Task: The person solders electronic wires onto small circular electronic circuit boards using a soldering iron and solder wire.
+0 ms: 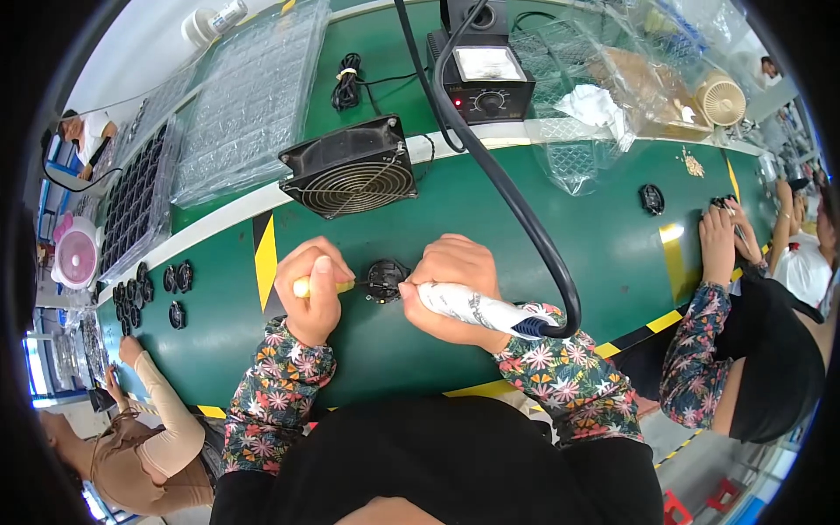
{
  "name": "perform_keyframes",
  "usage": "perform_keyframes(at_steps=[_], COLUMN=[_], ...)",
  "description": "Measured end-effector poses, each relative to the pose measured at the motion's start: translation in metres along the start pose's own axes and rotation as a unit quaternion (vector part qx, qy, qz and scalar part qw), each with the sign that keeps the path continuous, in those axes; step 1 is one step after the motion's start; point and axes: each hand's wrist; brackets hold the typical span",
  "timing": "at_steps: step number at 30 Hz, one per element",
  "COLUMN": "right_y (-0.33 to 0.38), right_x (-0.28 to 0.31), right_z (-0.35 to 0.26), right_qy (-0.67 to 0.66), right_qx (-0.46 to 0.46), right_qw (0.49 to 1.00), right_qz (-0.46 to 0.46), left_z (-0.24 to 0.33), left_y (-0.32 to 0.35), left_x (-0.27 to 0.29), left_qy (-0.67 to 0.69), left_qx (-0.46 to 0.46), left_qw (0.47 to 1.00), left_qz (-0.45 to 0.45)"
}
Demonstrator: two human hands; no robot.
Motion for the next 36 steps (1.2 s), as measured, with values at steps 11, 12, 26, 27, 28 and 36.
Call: perform_keyframes(at_steps=[11, 12, 26, 27, 28, 36], right_y=[-0.0022, -0.0026, -0.0014, -0.0014, -0.0014, -0.0014], right_x=[-0.0004, 0.0000, 0.0030, 0.0039, 0.0042, 0.0047], right_z=[0.0006, 0.0005, -0.0021, -0.0019, -0.0016, -0.0019], right_qy=[0.003, 0.002, -0.012, -0.002, 0.007, 0.012], right_qx=[0.029, 0.027, -0.011, -0.015, -0.018, -0.023], right_qw=[0.999, 0.999, 1.000, 1.000, 1.000, 1.000], right_qz=[-0.022, -0.028, 0.006, 0.008, 0.010, -0.009], left_z=[-0.0021, -0.0021, -0.0044, -0.0045, -0.0045, -0.0041], left_y=[-0.0017, -0.0020, -0.0009, -0.0016, -0.0018, -0.0013], left_x=[-0.0031, -0.0032, -0.0041, -0.0043, -0.0045, -0.0017], left_qy=[0.005, 0.006, -0.001, 0.004, 0.008, 0.003], left_qx=[-0.049, -0.049, -0.051, -0.052, -0.054, -0.051], left_qw=[0.999, 0.999, 0.999, 0.999, 0.999, 0.999], left_qz=[0.014, 0.013, 0.010, 0.005, 0.000, -0.009])
Point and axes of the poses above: each hand's wrist, its own y-axis away from the middle knuckle, its own x-axis out of the back of the hand, z = x × y, and after that the axes turned 4 degrees about -z, right-handed
